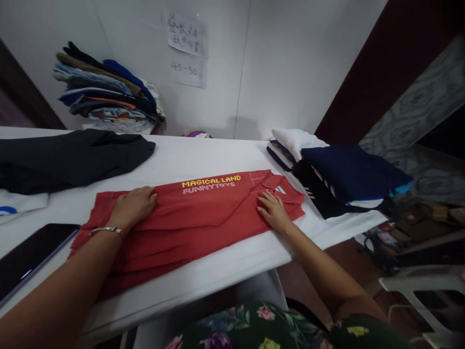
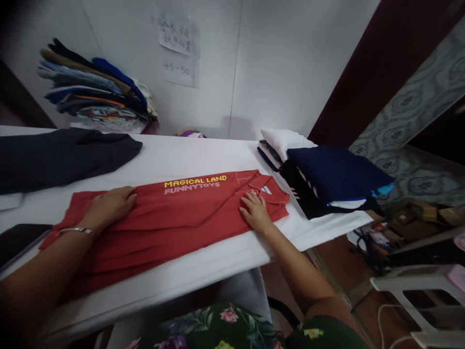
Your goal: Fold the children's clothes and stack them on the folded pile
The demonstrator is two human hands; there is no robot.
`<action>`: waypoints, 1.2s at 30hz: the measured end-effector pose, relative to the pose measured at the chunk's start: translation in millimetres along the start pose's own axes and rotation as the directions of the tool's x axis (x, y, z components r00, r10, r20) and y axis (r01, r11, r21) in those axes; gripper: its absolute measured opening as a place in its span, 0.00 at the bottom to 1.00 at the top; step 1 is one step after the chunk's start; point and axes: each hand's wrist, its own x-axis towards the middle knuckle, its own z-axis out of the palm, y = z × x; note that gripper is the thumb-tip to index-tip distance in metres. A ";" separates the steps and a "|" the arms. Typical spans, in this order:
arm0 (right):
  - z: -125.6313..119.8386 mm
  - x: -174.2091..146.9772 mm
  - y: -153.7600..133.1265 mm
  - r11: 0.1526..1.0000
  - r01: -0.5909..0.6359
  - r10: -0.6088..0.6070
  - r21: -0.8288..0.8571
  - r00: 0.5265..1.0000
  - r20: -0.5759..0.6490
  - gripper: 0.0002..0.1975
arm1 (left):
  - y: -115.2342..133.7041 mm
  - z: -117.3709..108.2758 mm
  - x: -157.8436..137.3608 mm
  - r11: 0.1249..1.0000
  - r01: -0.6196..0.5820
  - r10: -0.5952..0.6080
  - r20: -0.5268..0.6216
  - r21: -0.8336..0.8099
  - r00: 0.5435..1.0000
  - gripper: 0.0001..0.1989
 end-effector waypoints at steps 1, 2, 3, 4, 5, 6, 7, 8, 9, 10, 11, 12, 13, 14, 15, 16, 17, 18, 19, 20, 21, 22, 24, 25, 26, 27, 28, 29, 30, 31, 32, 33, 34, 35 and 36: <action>-1.8 -9.5 11.5 0.998 -0.054 0.054 -0.009 0.997 -0.046 0.22 | -1.5 1.9 1.4 1.000 0.000 0.000 -0.011 -0.009 1.000 0.17; -2.9 -18.2 22.7 0.995 -0.097 0.096 -0.006 0.992 -0.084 0.22 | -2.7 3.6 2.6 1.000 0.000 0.000 -0.021 -0.023 1.000 0.18; -3.5 -25.7 33.0 0.993 -0.121 0.121 0.006 0.986 -0.111 0.23 | -3.5 4.8 3.7 0.999 -0.005 0.003 -0.030 -0.044 1.000 0.19; -3.6 -31.4 41.7 0.992 -0.126 0.128 0.023 0.984 -0.127 0.23 | -3.9 5.1 4.3 0.997 -0.012 0.009 -0.040 -0.074 0.999 0.21; -3.5 -35.3 48.6 0.992 -0.119 0.123 0.038 0.983 -0.133 0.23 | -3.8 4.3 4.4 0.993 -0.014 0.008 -0.057 -0.115 0.998 0.22; -3.4 -37.5 53.3 0.993 -0.107 0.112 0.048 0.985 -0.132 0.23 | -3.4 2.4 3.8 0.986 -0.011 -0.002 -0.077 -0.167 0.997 0.23; -3.3 -38.3 55.8 0.994 -0.097 0.104 0.054 0.986 -0.128 0.23 | -2.8 -0.6 2.2 0.974 0.000 -0.023 -0.100 -0.228 0.995 0.24; -3.3 -37.9 56.2 0.994 -0.094 0.101 0.057 0.987 -0.125 0.22 | -2.4 -4.5 -0.6 0.956 0.014 -0.052 -0.123 -0.293 0.991 0.24; -3.3 -36.9 54.6 0.994 -0.095 0.102 0.062 0.986 -0.128 0.22 | -2.2 -9.0 -4.7 0.935 0.028 -0.085 -0.147 -0.354 0.986 0.24; -3.3 -35.5 51.2 0.993 -0.091 0.100 0.073 0.986 -0.134 0.22 | -2.6 -13.7 -10.4 0.915 0.038 -0.116 -0.171 -0.401 0.978 0.24; -3.1 -34.0 46.4 0.992 -0.082 0.094 0.091 0.986 -0.141 0.22 | -3.5 -18.3 -17.7 0.902 0.042 -0.138 -0.196 -0.429 0.971 0.24; -2.7 -32.5 40.4 0.991 -0.066 0.083 0.115 0.986 -0.147 0.22 | -5.0 -22.3 -26.8 0.899 0.042 -0.151 -0.220 -0.435 0.964 0.24; -1.8 -30.9 33.3 0.989 -0.043 0.065 0.143 0.987 -0.150 0.22 | -6.7 -25.5 -37.5 0.903 0.049 -0.164 -0.236 -0.427 0.958 0.24; -0.6 -29.1 25.3 0.985 -0.014 0.039 0.172 0.989 -0.145 0.22 | -8.7 -27.6 -49.5 0.909 0.067 -0.180 -0.242 -0.412 0.953 0.24; 1.0 -26.9 16.4 0.980 0.019 0.008 0.200 0.991 -0.133 0.22 | -10.7 -28.6 -62.7 0.914 0.089 -0.198 -0.243 -0.397 0.950 0.24; 2.8 -24.2 6.5 0.973 0.055 -0.030 0.226 0.993 -0.115 0.22 | -12.7 -28.5 -76.5 0.918 0.112 -0.216 -0.242 -0.382 0.946 0.23; 4.8 -20.8 -4.2 0.964 0.094 -0.072 0.249 0.993 -0.094 0.22 | -14.6 -27.3 -90.4 0.920 0.131 -0.231 -0.241 -0.369 0.943 0.23; 6.8 -16.7 -15.9 0.953 0.132 -0.117 0.272 0.991 -0.071 0.21 | -16.2 -25.4 -104.2 0.922 0.148 -0.244 -0.242 -0.358 0.939 0.23; 8.6 -12.0 -28.4 0.941 0.169 -0.163 0.293 0.986 -0.048 0.21 | -17.5 -23.0 -117.2 0.924 0.161 -0.255 -0.244 -0.348 0.936 0.24; 10.2 -6.6 -41.7 0.927 0.205 -0.208 0.313 0.978 -0.024 0.21 | -18.5 -20.3 -129.2 0.925 0.170 -0.261 -0.244 -0.341 0.934 0.24; 11.5 -0.9 -55.5 0.914 0.239 -0.252 0.328 0.968 -0.002 0.21 | -19.0 -17.7 -139.8 0.924 0.185 -0.272 -0.235 -0.336 0.933 0.24; 12.3 5.1 -69.7 0.900 0.273 -0.297 0.340 0.955 0.021 0.21 | -19.0 -15.4 -148.9 0.920 0.205 -0.287 -0.218 -0.333 0.933 0.25; 13.4 17.1 -97.8 0.876 0.336 -0.381 0.346 0.922 0.067 0.22 | -17.6 -12.6 -162.3 0.911 0.257 -0.326 -0.183 -0.321 0.927 0.26; 13.9 22.9 -110.9 0.865 0.365 -0.417 0.343 0.904 0.089 0.23 | -16.5 -12.4 -166.6 0.906 0.288 -0.350 -0.167 -0.310 0.922 0.26; 14.8 28.3 -123.0 0.857 0.391 -0.449 0.337 0.887 0.112 0.23 | -15.2 -13.1 -169.7 0.900 0.319 -0.375 -0.153 -0.298 0.914 0.26; 16.5 33.1 -133.6 0.850 0.413 -0.474 0.327 0.870 0.134 0.24 | -14.1 -14.6 -171.5 0.892 0.348 -0.399 -0.140 -0.289 0.906 0.26; 19.2 37.4 -142.5 0.848 0.428 -0.490 0.312 0.857 0.159 0.26 | -13.3 -16.9 -172.5 0.882 0.376 -0.422 -0.124 -0.283 0.898 0.26; 23.0 40.9 -149.4 0.852 0.436 -0.497 0.290 0.848 0.187 0.27 | -12.9 -19.7 -172.8 0.873 0.402 -0.443 -0.104 -0.277 0.890 0.26; 28.0 43.6 -154.3 0.860 0.439 -0.496 0.261 0.840 0.219 0.28 | -12.8 -22.9 -172.5 0.863 0.429 -0.463 -0.080 -0.268 0.883 0.26; 33.8 45.5 -157.4 0.869 0.442 -0.489 0.224 0.836 0.249 0.29 | -13.2 -26.2 -171.8 0.853 0.457 -0.484 -0.055 -0.254 0.873 0.26; 40.1 46.5 -158.8 0.876 0.446 -0.482 0.184 0.834 0.269 0.30 | -14.0 -29.3 -170.7 0.842 0.486 -0.507 -0.034 -0.236 0.861 0.26; 46.3 46.8 -158.9 0.879 0.454 -0.477 0.146 0.834 0.277 0.30 | -15.0 -32.1 -169.3 0.830 0.513 -0.528 -0.014 -0.218 0.849 0.26; 51.9 46.4 -158.1 0.879 0.463 -0.476 0.114 0.835 0.275 0.30 | -16.3 -34.4 -167.7 0.819 0.537 -0.548 0.003 -0.204 0.837 0.27; 56.4 45.7 -156.8 0.876 0.474 -0.480 0.092 0.836 0.266 0.30 | -17.7 -36.2 -165.7 0.808 0.555 -0.563 0.017 -0.198 0.826 0.27; 59.7 44.8 -155.4 0.873 0.482 -0.485 0.077 0.837 0.254 0.30 | -19.2 -37.5 -163.4 0.799 0.567 -0.573 0.031 -0.202 0.819 0.28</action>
